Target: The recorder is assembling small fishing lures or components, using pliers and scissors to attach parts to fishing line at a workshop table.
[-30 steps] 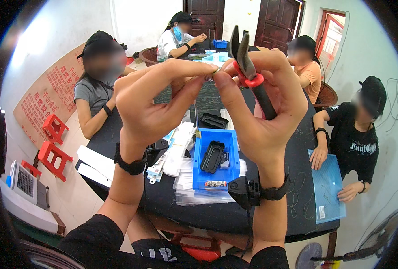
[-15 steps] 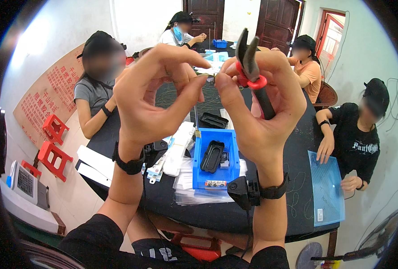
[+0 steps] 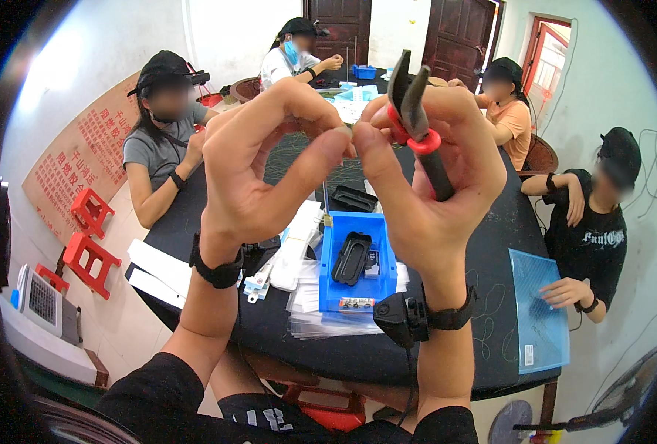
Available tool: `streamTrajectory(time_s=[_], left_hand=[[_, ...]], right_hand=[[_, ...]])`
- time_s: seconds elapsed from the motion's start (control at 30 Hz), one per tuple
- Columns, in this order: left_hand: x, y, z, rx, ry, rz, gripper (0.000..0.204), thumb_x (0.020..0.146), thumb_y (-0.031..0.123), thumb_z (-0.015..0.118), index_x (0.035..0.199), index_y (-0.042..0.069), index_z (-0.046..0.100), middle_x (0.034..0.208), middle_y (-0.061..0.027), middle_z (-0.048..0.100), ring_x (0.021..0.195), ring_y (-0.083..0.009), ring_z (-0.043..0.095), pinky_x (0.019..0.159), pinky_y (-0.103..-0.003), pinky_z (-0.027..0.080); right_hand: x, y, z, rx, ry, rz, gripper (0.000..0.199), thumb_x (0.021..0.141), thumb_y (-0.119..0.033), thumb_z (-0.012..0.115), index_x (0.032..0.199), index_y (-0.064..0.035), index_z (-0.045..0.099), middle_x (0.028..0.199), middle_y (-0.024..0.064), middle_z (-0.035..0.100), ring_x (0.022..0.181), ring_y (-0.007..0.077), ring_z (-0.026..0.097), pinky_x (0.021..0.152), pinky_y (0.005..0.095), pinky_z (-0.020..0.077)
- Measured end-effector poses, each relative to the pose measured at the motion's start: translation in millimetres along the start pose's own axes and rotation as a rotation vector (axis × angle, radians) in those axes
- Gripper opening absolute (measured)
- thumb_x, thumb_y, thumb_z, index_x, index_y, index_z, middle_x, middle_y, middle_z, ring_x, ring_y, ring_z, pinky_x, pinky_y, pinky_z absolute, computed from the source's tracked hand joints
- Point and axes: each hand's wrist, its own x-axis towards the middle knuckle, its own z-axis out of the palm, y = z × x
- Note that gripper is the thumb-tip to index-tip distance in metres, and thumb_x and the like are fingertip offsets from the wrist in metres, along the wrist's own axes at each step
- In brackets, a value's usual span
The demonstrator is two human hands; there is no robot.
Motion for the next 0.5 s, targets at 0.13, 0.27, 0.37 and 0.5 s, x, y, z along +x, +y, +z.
streamTrajectory(time_s=[0.13,0.27,0.37,0.5], left_hand=[[-1.1,0.0,1.2,-0.064,0.005,-0.051,0.006,0.094,-0.003,0.065,0.096,-0.008,0.064,0.085,-0.0085,0.069,0.079,-0.0121,0.07,0.074,-0.026,0.057],[-0.6,-2.1,2.4,-0.132,0.012,-0.057,0.006,0.096,-0.003,0.063,0.099,-0.008,0.063,0.086,-0.0087,0.068,0.08,-0.0131,0.07,0.074,-0.027,0.058],[-0.5,-2.0,5.0,-0.129,0.025,-0.054,0.006,0.097,-0.003,0.062,0.101,-0.008,0.062,0.087,-0.0087,0.068,0.079,-0.0133,0.07,0.074,-0.028,0.059],[-0.5,0.1,8.0,-0.109,0.052,-0.052,0.006,0.096,-0.004,0.062,0.1,-0.008,0.063,0.087,-0.009,0.068,0.078,-0.0134,0.07,0.074,-0.027,0.059]], right_hand=[[0.8,1.0,1.2,0.028,-0.004,-0.016,0.026,0.087,0.01,0.074,0.108,0.0025,0.061,0.093,0.009,0.067,0.087,0.0154,0.067,0.078,0.0287,0.0549],[0.8,0.7,0.8,0.032,0.002,-0.009,0.025,0.087,0.01,0.073,0.108,0.0025,0.06,0.093,0.009,0.067,0.086,0.0155,0.066,0.078,0.0291,0.0547],[0.7,-0.2,-0.5,0.035,-0.007,-0.003,0.025,0.088,0.009,0.073,0.108,0.0023,0.06,0.093,0.0088,0.067,0.086,0.0155,0.066,0.079,0.0293,0.0539],[0.6,-0.5,-1.9,0.064,-0.022,0.018,0.025,0.089,0.01,0.071,0.11,0.0021,0.059,0.094,0.0092,0.067,0.087,0.0158,0.065,0.079,0.0297,0.0526]])
